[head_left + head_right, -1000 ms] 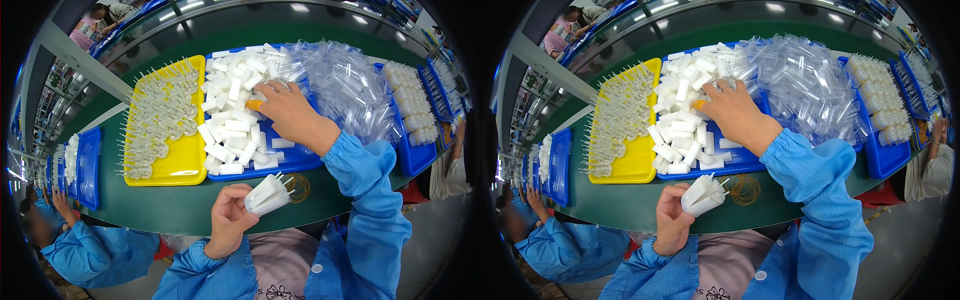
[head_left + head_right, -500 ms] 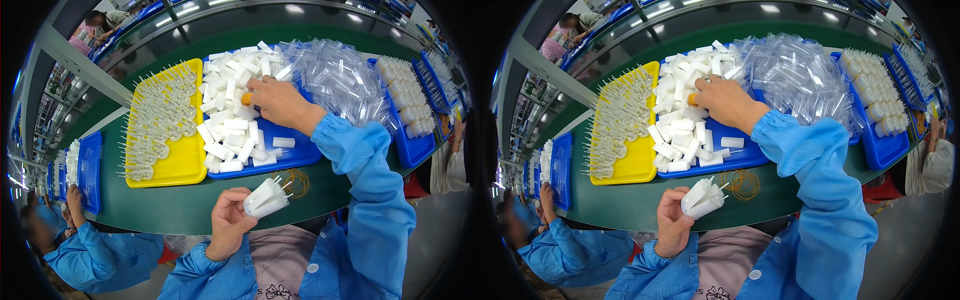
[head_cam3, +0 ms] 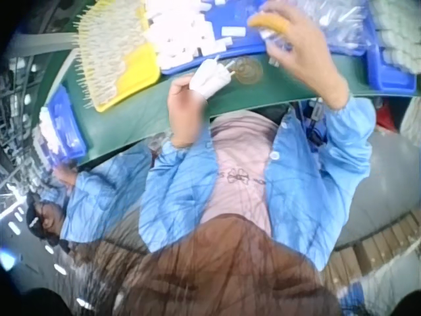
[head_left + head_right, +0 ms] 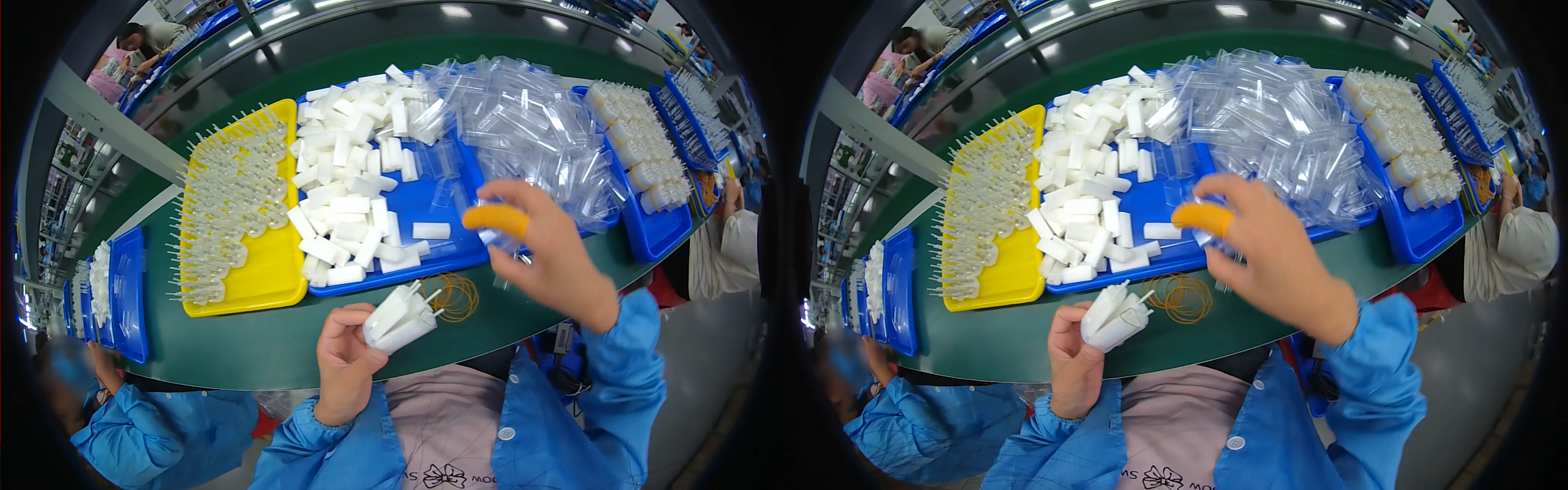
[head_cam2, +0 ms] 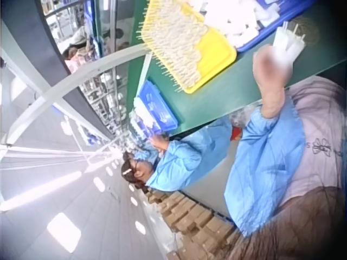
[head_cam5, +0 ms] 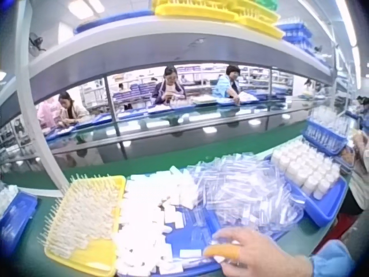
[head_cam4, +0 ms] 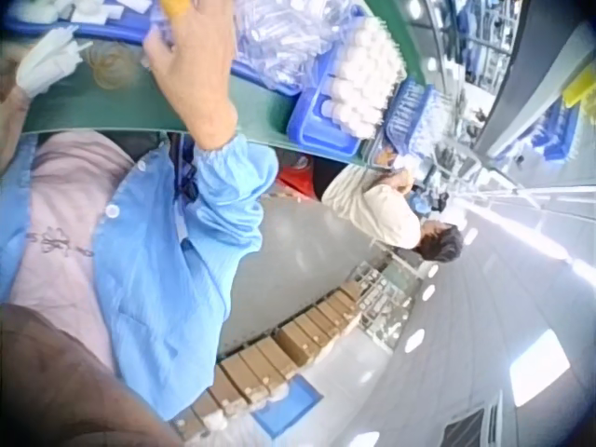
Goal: The person assembles small white cylindrical components by inserting them into a central hub and securing them with a rubber band. They then use tweezers to adjust the components and a yellow tool to press them into place. The process is repeated for multiple units on a factory assembly line.
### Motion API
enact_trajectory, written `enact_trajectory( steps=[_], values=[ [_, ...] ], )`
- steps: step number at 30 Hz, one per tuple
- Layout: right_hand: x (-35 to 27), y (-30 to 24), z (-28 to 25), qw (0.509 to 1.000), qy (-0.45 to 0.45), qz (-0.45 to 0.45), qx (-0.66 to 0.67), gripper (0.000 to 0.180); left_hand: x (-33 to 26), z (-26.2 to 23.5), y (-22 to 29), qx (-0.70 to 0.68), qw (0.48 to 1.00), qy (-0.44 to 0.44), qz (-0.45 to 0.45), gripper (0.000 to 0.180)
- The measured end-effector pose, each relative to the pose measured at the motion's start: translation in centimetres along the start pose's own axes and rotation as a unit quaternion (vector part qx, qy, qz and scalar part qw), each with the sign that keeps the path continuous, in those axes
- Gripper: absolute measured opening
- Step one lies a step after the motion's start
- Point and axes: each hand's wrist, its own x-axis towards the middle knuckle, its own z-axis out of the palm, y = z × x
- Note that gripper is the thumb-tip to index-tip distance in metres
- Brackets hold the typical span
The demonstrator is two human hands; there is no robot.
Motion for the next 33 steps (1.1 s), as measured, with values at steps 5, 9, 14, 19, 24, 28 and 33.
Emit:
enact_trajectory(
  steps=[5, 9, 14, 19, 24, 28, 33],
  values=[
    [-6.0, -0.4, 3.2, 0.994, 0.085, 0.053, -0.032, 0.043, 0.7, 0.2, -0.2, 0.013, 1.000, 0.001, -0.010, 0.043],
    [-7.2, -0.8, 5.0, 0.993, 0.078, 0.090, -0.001, 0.047, 0.8, 0.4, 0.1, 0.018, 1.000, -0.005, -0.006, 0.042],
    [-7.3, -1.2, 4.4, 0.985, 0.062, 0.140, 0.077, 0.050, 0.7, 0.4, 0.1, 0.018, 1.000, 0.008, -0.007, 0.043],
    [-7.3, -1.2, 2.9, 0.981, 0.026, 0.169, 0.087, 0.055, 0.6, 0.2, 0.2, 0.017, 1.000, 0.013, -0.004, 0.044],
    [-7.3, -1.3, 1.6, 0.979, 0.064, 0.182, 0.067, 0.056, 0.7, 0.0, -0.1, 0.056, 0.998, 0.006, 0.026, 0.038],
    [-9.7, -0.5, 0.7, 0.959, 0.118, 0.237, 0.098, 0.052, 0.7, 0.0, -0.1, 0.056, 0.998, 0.013, 0.027, 0.038],
    [-9.3, -1.1, 0.5, 0.891, 0.246, 0.280, 0.258, 0.035, 0.7, 0.4, 0.1, 0.039, 0.999, 0.012, 0.006, 0.043]
  ],
)
